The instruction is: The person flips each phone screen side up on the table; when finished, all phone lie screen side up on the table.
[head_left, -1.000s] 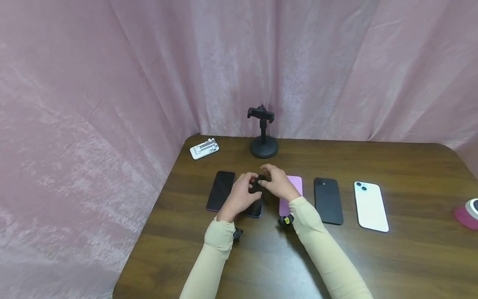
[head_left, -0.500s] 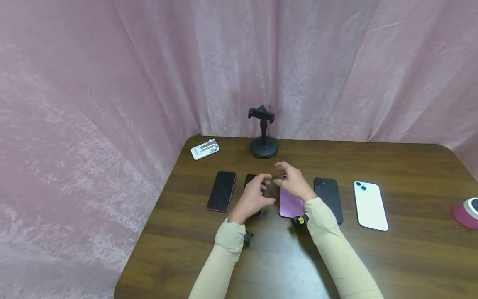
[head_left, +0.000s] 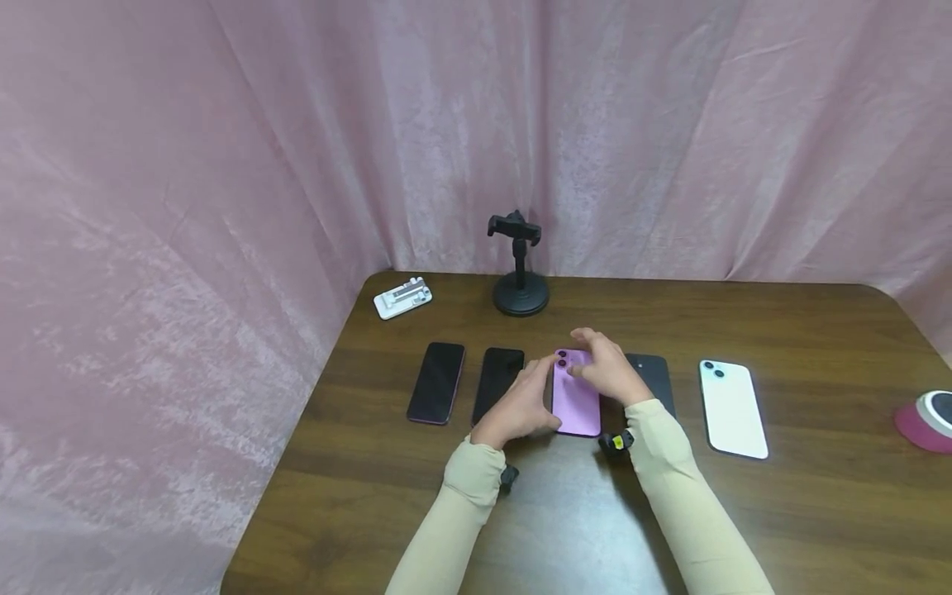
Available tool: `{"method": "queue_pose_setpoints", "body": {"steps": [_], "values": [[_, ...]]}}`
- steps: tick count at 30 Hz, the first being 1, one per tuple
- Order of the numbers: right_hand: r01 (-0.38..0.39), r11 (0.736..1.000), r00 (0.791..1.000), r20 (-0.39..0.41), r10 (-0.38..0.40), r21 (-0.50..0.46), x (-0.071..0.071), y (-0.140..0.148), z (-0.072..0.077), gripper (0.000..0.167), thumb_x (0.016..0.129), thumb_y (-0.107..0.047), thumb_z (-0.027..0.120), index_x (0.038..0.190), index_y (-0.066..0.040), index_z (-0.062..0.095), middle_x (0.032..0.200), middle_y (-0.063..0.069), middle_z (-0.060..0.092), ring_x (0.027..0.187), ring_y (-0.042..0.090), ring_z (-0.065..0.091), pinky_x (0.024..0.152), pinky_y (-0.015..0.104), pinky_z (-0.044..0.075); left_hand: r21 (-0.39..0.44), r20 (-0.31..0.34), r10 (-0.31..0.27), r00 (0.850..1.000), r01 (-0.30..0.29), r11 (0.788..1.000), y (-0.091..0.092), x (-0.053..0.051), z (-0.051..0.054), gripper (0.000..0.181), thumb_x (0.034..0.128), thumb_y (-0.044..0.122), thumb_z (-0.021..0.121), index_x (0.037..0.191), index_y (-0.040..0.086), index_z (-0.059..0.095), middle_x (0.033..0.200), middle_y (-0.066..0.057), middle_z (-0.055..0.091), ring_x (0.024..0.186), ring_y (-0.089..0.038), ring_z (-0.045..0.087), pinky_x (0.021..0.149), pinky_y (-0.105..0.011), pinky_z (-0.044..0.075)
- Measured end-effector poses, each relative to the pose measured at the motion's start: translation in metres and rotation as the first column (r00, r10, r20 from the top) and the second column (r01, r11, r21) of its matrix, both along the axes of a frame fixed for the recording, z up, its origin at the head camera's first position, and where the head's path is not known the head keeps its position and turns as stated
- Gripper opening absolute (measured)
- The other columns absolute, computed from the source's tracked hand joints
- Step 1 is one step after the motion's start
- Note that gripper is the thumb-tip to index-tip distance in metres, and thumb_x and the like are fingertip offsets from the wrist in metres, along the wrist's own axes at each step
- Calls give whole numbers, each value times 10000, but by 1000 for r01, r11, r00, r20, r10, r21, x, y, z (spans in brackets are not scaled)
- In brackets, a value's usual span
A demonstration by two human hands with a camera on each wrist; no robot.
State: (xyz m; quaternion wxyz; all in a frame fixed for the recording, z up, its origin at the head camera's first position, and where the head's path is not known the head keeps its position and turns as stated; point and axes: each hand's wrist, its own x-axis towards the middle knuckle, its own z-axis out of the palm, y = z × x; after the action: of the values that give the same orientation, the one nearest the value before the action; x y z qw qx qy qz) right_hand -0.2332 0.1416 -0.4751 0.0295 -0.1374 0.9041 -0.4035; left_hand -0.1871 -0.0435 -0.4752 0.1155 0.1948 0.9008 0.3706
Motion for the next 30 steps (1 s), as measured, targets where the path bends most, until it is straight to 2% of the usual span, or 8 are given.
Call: {"method": "queue_pose_setpoints", "body": {"steps": [3, 7, 14, 21, 26, 30], "values": [[0, 1000, 1000, 0, 0, 17, 2, 4, -2, 618, 836, -17, 717, 1388, 125, 475, 1373, 342, 524, 1261, 489, 500, 1044, 587, 392, -38, -3, 5, 1000, -5, 999, 4, 1, 0, 1015, 714, 4, 868, 1562, 86, 318, 1501, -144, 443, 1348, -289, 423, 1055, -421, 427], [-11, 999, 1000, 18, 10, 42, 4, 7, -6, 630, 826, -22, 727, 1384, 130, 478, 1367, 334, 530, 1228, 482, 517, 1011, 578, 421, -95, -8, -20, 1000, 19, 995, 10, 2, -3, 1037, 680, -10, 876, 1555, 70, 326, 1507, -145, 441, 1339, -297, 422, 1065, -395, 414], [-33, 996, 999, 46, 29, 88, 5, 9, -4, 652, 831, -71, 743, 1385, 137, 470, 1355, 338, 537, 1194, 477, 537, 978, 580, 446, -246, 1, -36, 999, 35, 969, 17, 4, -4, 1044, 697, 38, 893, 1567, 67, 316, 1543, -133, 409, 1392, -310, 379, 1135, -408, 339], [-30, 991, 998, 52, 23, 134, 1, 7, -2, 627, 822, -100, 756, 1347, 136, 509, 1251, 340, 582, 1109, 446, 564, 932, 564, 465, -300, 0, -39, 999, 37, 953, 18, 4, -2, 1018, 718, 37, 883, 1570, 76, 326, 1533, -145, 407, 1383, -319, 371, 1130, -458, 342], [-8, 987, 999, 42, 2, 160, -1, 5, -4, 570, 814, -113, 761, 1294, 116, 556, 1195, 315, 586, 1103, 456, 532, 922, 570, 451, -301, -17, -31, 999, 25, 953, 19, 4, -2, 1010, 700, 35, 892, 1556, 65, 355, 1508, -141, 440, 1367, -318, 392, 1120, -449, 355], [15, 985, 999, 43, -23, 171, -2, 4, -3, 553, 755, -70, 783, 1242, 104, 586, 1195, 325, 562, 1089, 476, 494, 899, 582, 449, -300, -27, -28, 999, 19, 954, 19, 4, -2, 994, 692, 40, 897, 1540, 42, 380, 1496, -136, 456, 1361, -311, 402, 1121, -411, 357]]}}
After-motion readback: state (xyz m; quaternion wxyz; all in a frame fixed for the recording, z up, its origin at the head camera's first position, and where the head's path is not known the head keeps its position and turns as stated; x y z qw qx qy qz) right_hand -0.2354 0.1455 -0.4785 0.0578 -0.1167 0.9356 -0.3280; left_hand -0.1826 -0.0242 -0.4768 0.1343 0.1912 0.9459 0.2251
